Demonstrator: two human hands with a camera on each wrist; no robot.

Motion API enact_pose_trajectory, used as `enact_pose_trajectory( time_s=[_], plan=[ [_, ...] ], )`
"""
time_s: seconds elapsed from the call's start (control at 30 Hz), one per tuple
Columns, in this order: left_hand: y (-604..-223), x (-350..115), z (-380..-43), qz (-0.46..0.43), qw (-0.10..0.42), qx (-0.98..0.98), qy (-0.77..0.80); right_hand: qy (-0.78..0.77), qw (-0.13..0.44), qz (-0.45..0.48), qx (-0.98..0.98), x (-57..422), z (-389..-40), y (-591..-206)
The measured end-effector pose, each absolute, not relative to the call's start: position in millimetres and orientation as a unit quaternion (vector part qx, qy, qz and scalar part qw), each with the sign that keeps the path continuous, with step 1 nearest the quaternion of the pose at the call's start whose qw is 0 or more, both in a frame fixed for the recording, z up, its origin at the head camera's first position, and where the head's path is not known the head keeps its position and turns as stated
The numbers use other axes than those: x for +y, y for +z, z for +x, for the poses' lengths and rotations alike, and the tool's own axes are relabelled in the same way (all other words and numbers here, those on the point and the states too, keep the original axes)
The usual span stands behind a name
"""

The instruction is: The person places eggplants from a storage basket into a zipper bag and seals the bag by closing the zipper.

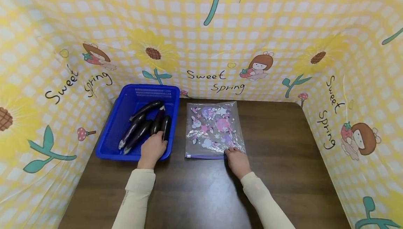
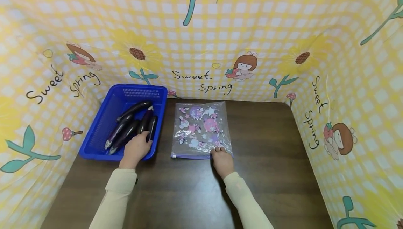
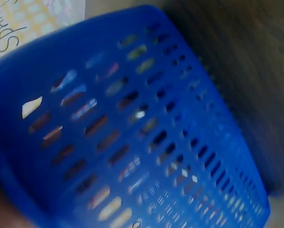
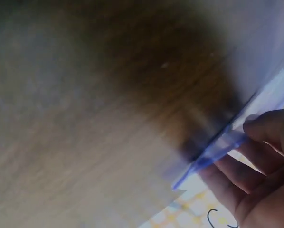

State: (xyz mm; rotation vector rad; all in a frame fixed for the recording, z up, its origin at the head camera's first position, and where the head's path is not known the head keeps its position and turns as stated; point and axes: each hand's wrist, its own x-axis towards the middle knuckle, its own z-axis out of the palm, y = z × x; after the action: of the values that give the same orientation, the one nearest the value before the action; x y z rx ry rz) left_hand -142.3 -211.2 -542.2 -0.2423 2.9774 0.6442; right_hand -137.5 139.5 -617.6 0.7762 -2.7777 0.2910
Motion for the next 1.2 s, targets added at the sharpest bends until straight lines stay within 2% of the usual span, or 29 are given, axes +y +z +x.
enact_pose_trajectory(
  time_s=[0.13,0.27,0.4,0.5,0.77,0.93,1.2],
  plan=[
    [-542,-212,-148,-0.102,0.104,0.965,0.218,0.106,0.166,0.253,-0.947,141,-142,-615],
    [-546,-217,-153,-0.096,0.171,0.956,0.219,0.113,0.277,0.233,-0.925,143,-144,-610],
    [-551,-221,-158,-0.097,0.187,0.950,0.229,0.116,0.391,0.206,-0.889,144,-150,-596],
    [-553,-223,-161,-0.099,0.184,0.948,0.239,0.133,0.432,0.178,-0.874,147,-156,-582],
    [-557,-229,-165,-0.140,0.180,0.923,0.311,0.162,0.430,0.193,-0.867,152,-166,-551],
    [-552,-234,-164,-0.149,0.174,0.904,0.362,0.162,0.390,0.216,-0.880,151,-165,-542],
    [-531,-242,-146,-0.094,0.103,0.913,0.383,0.175,0.369,0.201,-0.890,148,-163,-539]
  ],
)
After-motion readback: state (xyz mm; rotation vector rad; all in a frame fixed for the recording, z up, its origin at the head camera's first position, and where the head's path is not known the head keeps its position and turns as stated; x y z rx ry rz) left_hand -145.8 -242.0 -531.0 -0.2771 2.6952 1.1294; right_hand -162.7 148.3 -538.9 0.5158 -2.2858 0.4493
